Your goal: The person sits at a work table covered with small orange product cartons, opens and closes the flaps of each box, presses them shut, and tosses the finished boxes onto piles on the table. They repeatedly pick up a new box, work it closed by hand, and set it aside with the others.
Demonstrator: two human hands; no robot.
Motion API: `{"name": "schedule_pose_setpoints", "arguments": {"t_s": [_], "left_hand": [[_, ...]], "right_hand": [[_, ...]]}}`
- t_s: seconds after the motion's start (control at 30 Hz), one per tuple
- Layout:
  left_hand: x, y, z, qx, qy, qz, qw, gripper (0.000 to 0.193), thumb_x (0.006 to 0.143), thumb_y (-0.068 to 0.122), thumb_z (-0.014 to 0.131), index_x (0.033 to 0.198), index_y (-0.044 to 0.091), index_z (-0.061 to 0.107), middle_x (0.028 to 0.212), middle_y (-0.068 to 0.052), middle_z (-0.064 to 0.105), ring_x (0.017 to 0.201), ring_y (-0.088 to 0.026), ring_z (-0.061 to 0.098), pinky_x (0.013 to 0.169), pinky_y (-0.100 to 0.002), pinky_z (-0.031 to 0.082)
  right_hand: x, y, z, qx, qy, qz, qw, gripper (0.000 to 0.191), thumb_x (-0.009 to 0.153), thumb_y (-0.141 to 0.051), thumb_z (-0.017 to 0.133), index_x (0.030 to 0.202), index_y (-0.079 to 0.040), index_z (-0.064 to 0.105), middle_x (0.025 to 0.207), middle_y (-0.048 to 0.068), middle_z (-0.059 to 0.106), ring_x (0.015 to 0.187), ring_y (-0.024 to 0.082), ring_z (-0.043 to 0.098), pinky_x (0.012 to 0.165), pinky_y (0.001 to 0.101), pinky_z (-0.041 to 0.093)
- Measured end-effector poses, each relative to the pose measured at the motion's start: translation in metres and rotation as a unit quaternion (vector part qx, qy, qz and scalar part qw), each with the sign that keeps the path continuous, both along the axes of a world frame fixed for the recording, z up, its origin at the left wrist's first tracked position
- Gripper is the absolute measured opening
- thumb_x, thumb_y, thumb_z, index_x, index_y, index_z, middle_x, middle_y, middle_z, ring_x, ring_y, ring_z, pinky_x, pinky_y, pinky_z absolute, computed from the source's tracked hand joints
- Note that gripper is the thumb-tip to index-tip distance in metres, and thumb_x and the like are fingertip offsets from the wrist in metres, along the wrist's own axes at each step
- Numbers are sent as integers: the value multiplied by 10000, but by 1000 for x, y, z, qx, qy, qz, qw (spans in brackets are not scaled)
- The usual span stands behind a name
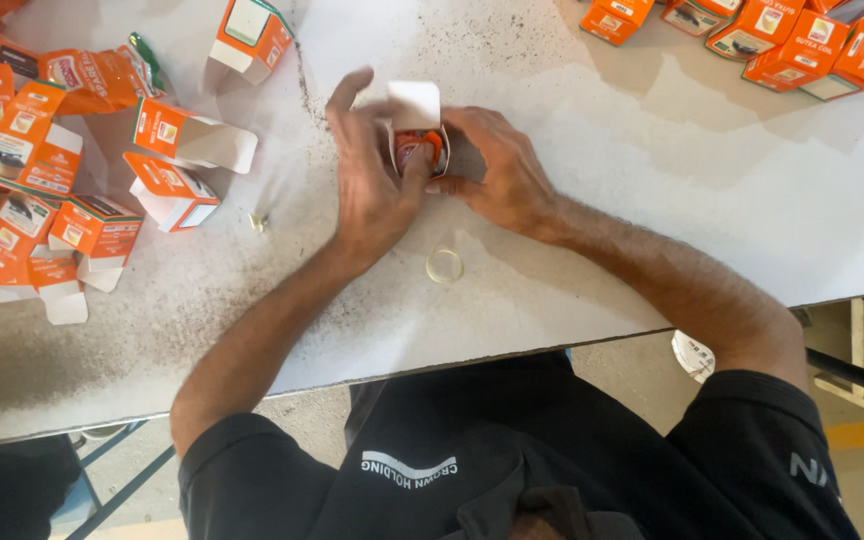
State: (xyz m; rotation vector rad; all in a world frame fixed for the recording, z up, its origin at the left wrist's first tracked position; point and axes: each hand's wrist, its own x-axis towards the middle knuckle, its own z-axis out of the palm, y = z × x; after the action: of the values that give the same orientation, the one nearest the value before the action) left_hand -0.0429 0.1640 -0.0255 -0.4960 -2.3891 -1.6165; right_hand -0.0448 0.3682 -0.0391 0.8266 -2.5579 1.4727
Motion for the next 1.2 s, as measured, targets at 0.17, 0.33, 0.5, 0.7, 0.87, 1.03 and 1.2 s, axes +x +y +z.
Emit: {"name": "schedule_pose_setpoints", "arguments": {"t_s": [0.17,0.33,0.5,0.7,0.87,1.03,1.2], "left_hand": [[-6,1,-17,59,-136,2,989,85,994,3,711,1063,-4,663,909,-73,685,708,-62,578,563,-254,443],[-13,-6,-1,129,-202,-81,967,131,961,17,656,1070,-5,586,885,-44,645,676,-66,586,530,-240,461],[-23,-28,16,246,-352,-160,889,214,880,23,503,1035,28,651,898,-46,686,684,-84,665,592,-257,612],[-26,-15,-5,124,-285,-88,946,85,955,4,677,1029,-32,656,884,-125,693,700,-135,654,569,-302,549],[-12,-22,-8,-102,197,-129,967,330,880,-102,694,1191,5,688,1308,-134,717,1255,-333,702,1078,-449,601],[-6,-28,-8,-137,198,-154,958,365,810,4,854,1122,7,664,1347,-192,659,1304,-375,616,1065,-467,569],[-9,-23,-15,-64,155,-145,975,281,889,-39,841,1072,27,637,1352,-158,688,1331,-350,652,1083,-427,610]], "right_hand": [[2,-3,2,-23,12,1,1000,620,903,-191,881,1369,-9,516,1336,193,644,1230,350,665,1047,425,556],[0,-4,4,97,153,27,983,554,888,-134,889,1340,-5,595,1349,200,664,1227,367,659,1074,482,532],[0,-4,7,119,166,23,979,553,827,-76,880,1306,-13,612,1343,208,662,1207,390,663,1050,478,537],[0,-3,10,100,148,26,984,437,853,-66,880,1197,-24,613,1345,176,667,1203,390,665,1035,467,544],[2,1,4,62,113,8,992,450,858,-107,902,1130,-51,548,1304,189,668,1181,420,665,972,483,551],[2,4,-6,52,34,1,998,512,896,-50,831,1157,-56,391,1303,221,675,1133,417,691,880,457,586],[1,4,-6,41,34,6,999,534,942,-128,874,1157,-58,391,1283,206,678,1097,408,697,865,456,583]]}}
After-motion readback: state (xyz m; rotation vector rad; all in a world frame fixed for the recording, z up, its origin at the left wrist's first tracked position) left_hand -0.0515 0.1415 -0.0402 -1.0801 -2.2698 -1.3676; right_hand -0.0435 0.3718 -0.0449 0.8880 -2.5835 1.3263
